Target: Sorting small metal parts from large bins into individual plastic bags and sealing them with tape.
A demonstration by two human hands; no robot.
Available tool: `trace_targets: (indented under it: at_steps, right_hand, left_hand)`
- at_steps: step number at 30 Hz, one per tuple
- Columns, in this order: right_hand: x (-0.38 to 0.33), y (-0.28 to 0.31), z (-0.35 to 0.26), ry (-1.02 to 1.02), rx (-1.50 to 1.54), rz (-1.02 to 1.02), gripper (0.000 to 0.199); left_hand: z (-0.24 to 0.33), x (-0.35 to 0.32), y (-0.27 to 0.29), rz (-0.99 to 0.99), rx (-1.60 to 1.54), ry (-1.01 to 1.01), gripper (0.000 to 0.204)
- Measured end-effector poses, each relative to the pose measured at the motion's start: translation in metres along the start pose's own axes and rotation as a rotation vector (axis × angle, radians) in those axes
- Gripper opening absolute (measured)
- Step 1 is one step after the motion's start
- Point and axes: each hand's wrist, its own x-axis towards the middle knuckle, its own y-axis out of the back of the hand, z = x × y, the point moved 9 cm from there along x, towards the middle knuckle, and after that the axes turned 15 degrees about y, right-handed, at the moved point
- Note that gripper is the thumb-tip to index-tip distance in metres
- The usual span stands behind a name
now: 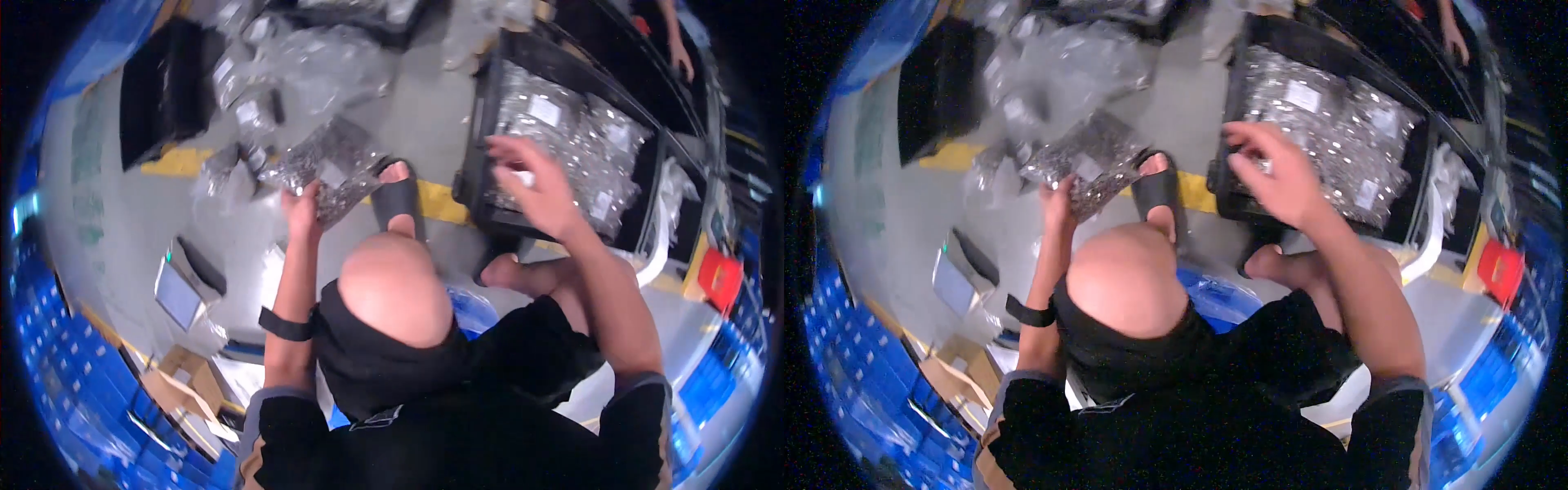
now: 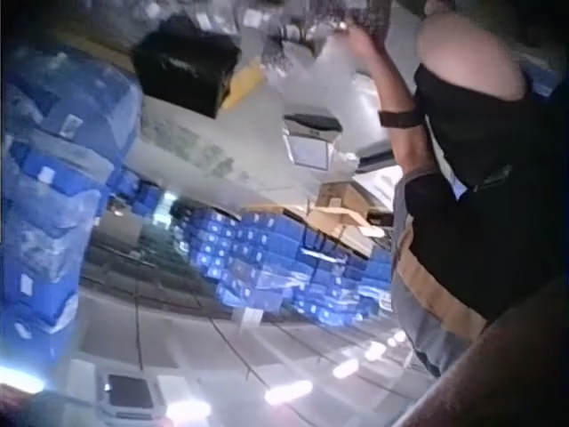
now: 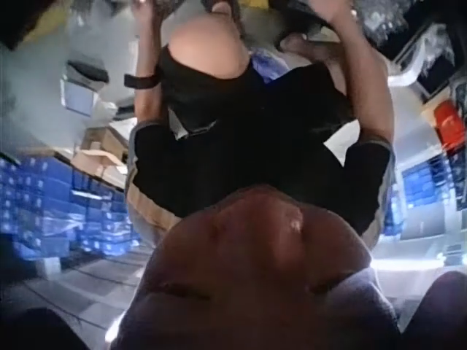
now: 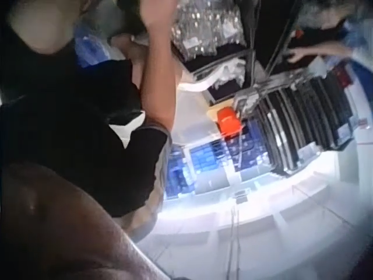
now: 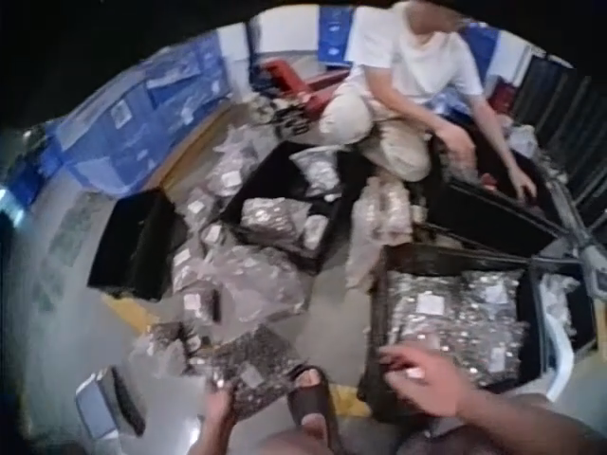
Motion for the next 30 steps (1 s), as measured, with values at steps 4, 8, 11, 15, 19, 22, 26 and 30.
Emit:
trace_targets:
  at_steps: [4,8,11,15,19,22,26,30]
  right_hand:
    - [-0.001,-0.025,-0.006,0.161,-0.049,-0.072,0.041]
    - [-0.009,-0.034,-0.004,0.002,0.213,-0.129,0.051]
    - [-0.018,-0.02,0.007,-0.193,0.501,-0.077,0.058]
    - [-0.008,-0.006,0.024,-0.202,1.001,0.142,0.069]
    - [-0.005,0.08,0.029,-0.15,1.316,0.534,0.07]
    - [-0.037,0.149,0.074,-0.217,1.09,0.748,0.065]
    - [-0.058,0.174,0.163,-0.353,0.779,0.84,0.059]
    - [-0.058,0.166,0.238,-0.568,0.359,0.788,0.063]
  left_hand:
    - [0.067,-0.039,-0.015,0.025,0.439,-0.324,0.036]
    - [0.133,-0.133,-0.077,-0.147,0.646,-0.308,0.032]
    - [0.174,-0.21,-0.136,-0.196,0.787,-0.318,0.035]
    - [0.204,-0.296,-0.214,-0.51,0.499,-0.275,0.037]
    - [0.206,-0.333,-0.287,-0.685,0.282,-0.173,0.036]
    - [0.165,-0.286,-0.37,-0.816,0.306,-0.147,0.032]
    - [0.089,-0.212,-0.424,-0.849,0.343,-0.092,0.032]
    - [0.047,-0.138,-0.429,-0.707,0.589,-0.24,0.052]
